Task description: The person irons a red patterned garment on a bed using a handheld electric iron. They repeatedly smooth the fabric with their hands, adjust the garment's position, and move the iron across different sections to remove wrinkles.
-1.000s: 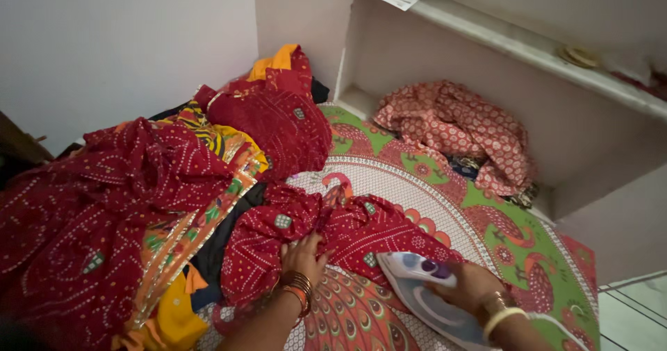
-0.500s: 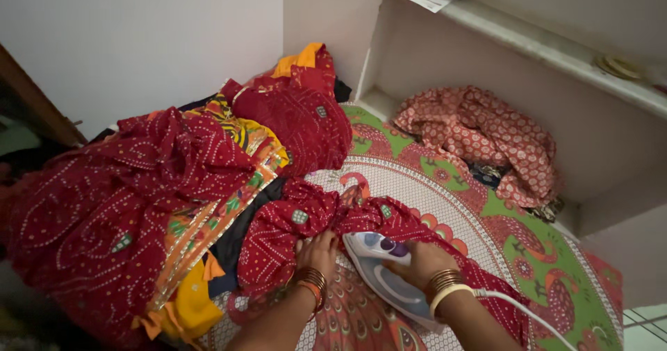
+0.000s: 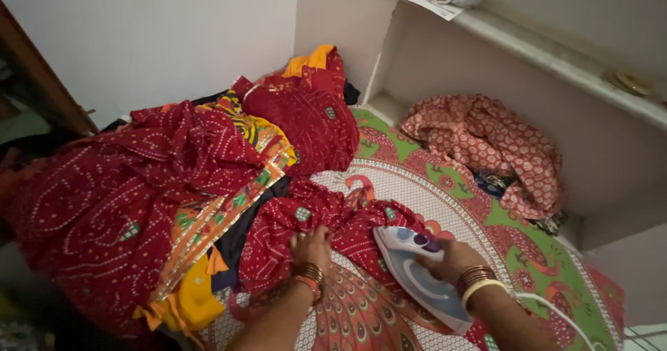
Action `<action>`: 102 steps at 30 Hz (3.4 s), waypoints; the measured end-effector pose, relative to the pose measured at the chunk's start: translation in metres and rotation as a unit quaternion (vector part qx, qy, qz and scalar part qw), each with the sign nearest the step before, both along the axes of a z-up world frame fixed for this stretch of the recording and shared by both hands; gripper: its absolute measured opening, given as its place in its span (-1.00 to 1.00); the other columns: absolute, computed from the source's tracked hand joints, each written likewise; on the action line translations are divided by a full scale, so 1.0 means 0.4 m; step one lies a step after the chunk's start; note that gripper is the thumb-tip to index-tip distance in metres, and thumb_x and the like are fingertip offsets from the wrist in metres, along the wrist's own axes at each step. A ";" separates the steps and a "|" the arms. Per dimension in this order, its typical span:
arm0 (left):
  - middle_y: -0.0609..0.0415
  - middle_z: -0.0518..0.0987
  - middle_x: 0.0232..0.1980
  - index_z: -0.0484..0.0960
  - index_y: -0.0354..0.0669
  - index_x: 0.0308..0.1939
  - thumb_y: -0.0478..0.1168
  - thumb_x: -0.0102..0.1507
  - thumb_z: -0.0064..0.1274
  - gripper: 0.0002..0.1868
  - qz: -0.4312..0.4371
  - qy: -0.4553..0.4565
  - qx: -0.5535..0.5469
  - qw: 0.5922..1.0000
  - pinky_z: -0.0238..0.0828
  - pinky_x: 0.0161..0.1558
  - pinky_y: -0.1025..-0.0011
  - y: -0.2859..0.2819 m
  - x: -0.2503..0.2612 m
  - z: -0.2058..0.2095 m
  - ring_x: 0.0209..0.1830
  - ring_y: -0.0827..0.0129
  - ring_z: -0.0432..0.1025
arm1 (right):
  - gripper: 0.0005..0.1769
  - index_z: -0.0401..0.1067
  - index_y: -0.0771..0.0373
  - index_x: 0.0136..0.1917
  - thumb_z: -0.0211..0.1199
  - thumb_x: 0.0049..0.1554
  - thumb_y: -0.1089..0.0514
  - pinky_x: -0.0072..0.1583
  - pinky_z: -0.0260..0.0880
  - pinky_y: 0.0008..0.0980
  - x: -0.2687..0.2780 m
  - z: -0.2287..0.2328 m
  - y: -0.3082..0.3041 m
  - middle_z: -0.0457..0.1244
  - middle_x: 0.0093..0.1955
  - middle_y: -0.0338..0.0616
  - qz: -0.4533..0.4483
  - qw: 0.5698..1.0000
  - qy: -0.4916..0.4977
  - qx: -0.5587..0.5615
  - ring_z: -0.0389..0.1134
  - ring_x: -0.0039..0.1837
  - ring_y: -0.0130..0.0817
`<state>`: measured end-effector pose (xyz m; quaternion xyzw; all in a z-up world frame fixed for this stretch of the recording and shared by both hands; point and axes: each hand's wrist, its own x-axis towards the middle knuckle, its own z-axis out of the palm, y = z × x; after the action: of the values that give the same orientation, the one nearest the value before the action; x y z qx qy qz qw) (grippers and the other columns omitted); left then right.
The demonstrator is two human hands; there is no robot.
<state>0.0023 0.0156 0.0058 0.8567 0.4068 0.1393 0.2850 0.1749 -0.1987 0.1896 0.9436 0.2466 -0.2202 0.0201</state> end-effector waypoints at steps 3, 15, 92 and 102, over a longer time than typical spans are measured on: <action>0.07 0.67 -0.14 0.61 0.10 -0.11 -0.07 0.34 -0.02 -0.87 -0.025 -0.015 0.019 0.999 0.01 0.36 0.01 0.042 -0.012 -0.002 -0.02 0.16 0.50 | -0.21 0.51 -0.10 0.30 0.35 -0.07 -0.51 0.22 0.47 -0.20 0.026 0.004 -0.021 0.44 0.03 -0.07 0.020 0.999 -0.036 -0.013 0.50 0.11 -0.13; 0.09 0.66 -0.11 0.59 0.02 -0.17 -0.04 0.38 -0.05 -0.81 -0.048 -0.020 0.028 0.998 0.01 0.35 -0.03 0.055 -0.024 0.009 0.02 0.10 0.46 | -0.18 0.52 -0.01 0.23 0.34 -0.10 -0.54 0.26 0.44 -0.20 0.040 -0.008 0.036 0.45 0.08 -0.05 0.116 0.993 -0.018 -0.012 0.49 0.15 -0.11; 0.08 0.51 0.15 0.52 0.06 0.08 -0.35 0.17 0.06 -0.61 -0.115 -0.011 0.039 0.992 -0.01 0.38 -0.09 0.066 -0.073 0.036 0.26 0.05 0.30 | -0.31 0.62 0.16 -0.16 -0.12 0.29 -0.36 -0.23 0.35 -0.31 0.189 -0.086 -0.418 0.27 -0.48 -0.22 0.068 0.975 0.200 -0.069 0.36 -0.38 -0.37; 0.08 0.53 0.07 0.54 0.06 0.01 -0.34 0.17 0.05 -0.67 -0.109 -0.044 0.058 0.991 0.11 0.29 0.00 0.063 -0.070 0.024 0.19 0.08 0.34 | -0.31 0.53 -0.13 0.24 0.50 -0.08 -0.40 0.24 0.47 -0.21 0.139 -0.196 -0.441 0.47 0.08 -0.13 0.037 0.998 -0.047 -0.024 0.50 0.15 -0.15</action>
<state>-0.0259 0.0406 0.0153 0.9039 0.2895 0.1686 0.2660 0.2306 -0.3751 0.1110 0.9422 0.2752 -0.1809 0.0623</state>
